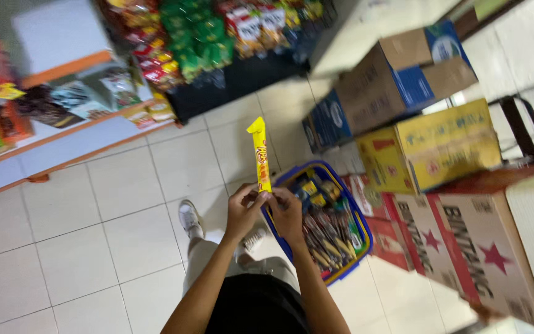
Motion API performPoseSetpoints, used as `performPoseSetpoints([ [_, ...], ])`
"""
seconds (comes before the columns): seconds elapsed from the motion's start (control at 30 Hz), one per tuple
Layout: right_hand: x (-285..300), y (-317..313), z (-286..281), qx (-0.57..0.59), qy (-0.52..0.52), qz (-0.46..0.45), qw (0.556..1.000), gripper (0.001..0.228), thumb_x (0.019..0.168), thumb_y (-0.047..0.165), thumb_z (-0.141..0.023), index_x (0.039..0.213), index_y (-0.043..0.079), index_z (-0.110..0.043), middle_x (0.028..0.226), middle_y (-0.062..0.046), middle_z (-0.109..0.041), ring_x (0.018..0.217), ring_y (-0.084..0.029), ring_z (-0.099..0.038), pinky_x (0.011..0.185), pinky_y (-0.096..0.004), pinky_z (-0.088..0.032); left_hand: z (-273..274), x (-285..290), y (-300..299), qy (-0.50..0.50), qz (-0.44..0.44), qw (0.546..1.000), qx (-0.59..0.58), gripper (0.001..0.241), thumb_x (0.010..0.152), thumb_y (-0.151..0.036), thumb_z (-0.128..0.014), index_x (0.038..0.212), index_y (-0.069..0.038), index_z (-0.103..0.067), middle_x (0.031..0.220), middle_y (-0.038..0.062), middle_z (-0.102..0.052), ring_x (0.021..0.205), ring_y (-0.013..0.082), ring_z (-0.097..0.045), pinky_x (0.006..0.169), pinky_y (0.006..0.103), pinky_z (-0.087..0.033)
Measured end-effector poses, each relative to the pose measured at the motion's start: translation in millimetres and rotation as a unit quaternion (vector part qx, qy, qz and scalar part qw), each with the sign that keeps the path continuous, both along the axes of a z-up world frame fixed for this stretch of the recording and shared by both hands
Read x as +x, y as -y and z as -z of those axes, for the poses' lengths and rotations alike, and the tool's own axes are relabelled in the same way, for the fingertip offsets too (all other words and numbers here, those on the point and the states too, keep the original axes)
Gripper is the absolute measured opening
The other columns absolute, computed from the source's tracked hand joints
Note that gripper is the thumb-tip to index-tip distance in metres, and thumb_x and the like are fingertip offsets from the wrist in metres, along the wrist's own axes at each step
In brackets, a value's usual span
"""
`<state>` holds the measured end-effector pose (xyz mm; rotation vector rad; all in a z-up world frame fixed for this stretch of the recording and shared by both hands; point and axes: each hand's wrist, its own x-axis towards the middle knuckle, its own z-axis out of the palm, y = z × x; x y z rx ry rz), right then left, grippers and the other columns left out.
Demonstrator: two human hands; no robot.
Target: The person picks up several packaged snack bars from a shopping basket and places them into cardboard display boxes on a grocery store shelf.
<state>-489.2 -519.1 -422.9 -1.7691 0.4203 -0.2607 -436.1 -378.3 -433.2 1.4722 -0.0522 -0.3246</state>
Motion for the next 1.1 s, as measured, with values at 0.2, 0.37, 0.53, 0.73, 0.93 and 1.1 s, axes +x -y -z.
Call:
performPoseSetpoints([
  [0.2,69.0,-52.9,-8.7,0.073,0.028,-0.108,0.991,0.018,0.115,0.011,-0.082,0.126,-0.001,-0.089,0.097,-0.019,-0.09,0.088,-0.021,-0.078,0.088,-0.046,-0.067,-36.4,98.2,-93.9,0.035,-0.151,0.985,-0.082,0.032,0.11,0.007,-0.079,0.141,0.003,-0.083,0.118,0.01,-0.08,0.101,0.0158,-0.072,0.098,0.0377,-0.062],
  [0.37,119.9,-96.4,-52.3,0.029,0.056,-0.212,0.975,0.014,0.111,0.008,-0.084,0.122,0.003,-0.091,0.094,-0.014,-0.091,0.092,-0.017,-0.081,0.089,-0.045,-0.068,-124.1,186.1,-187.3,0.154,-0.25,0.956,-0.025,0.02,0.108,-0.013,-0.094,0.125,-0.005,-0.089,0.097,0.001,-0.077,0.095,0.0091,-0.074,0.096,0.0301,-0.066],
  [0.53,170.5,-135.2,-86.4,0.021,0.093,-0.278,0.956,0.011,0.11,0.009,-0.085,0.117,0.005,-0.093,0.089,-0.013,-0.089,0.086,-0.016,-0.08,0.087,-0.042,-0.067,-192.5,234.2,-273.7,0.23,-0.224,0.946,0.04,0.013,0.096,-0.002,-0.1,0.106,-0.008,-0.096,0.081,0.003,-0.075,0.079,0.0076,-0.068,0.081,0.0254,-0.061],
  [0.73,231.0,-185.9,-120.0,0.003,0.13,-0.313,0.941,0.014,0.112,0.009,-0.083,0.118,0.003,-0.094,0.084,-0.014,-0.088,0.083,-0.019,-0.082,0.086,-0.043,-0.067,-254.7,280.3,-358.4,0.274,-0.159,0.944,0.091,0.024,0.092,0.008,-0.094,0.108,-0.009,-0.097,0.073,0.004,-0.078,0.075,0.0044,-0.067,0.074,0.023,-0.063],
  [0.93,303.0,-269.3,-184.6,0.039,0.177,-0.263,0.947,0.014,0.109,0.006,-0.085,0.118,0.002,-0.095,0.077,-0.013,-0.088,0.082,-0.016,-0.078,0.089,-0.042,-0.067,-295.0,283.2,-366.0,0.295,-0.24,0.925,0.004,0.058,0.106,-0.012,-0.091,0.159,-0.001,-0.073,0.122,0.02,-0.087,0.093,0.0204,-0.082,0.086,0.0355,-0.064],
  [1.1,363.8,-324.8,-265.9,0.063,0.23,-0.199,0.951,0.019,0.108,0.013,-0.089,0.125,0.004,-0.094,0.09,-0.016,-0.091,0.081,-0.021,-0.084,0.083,-0.041,-0.069,-324.0,294.8,-365.7,0.415,-0.225,0.878,0.075,0.056,0.1,-0.001,-0.093,0.155,-0.002,-0.079,0.134,0.019,-0.088,0.102,0.0327,-0.089,0.087,0.0379,-0.072],
])
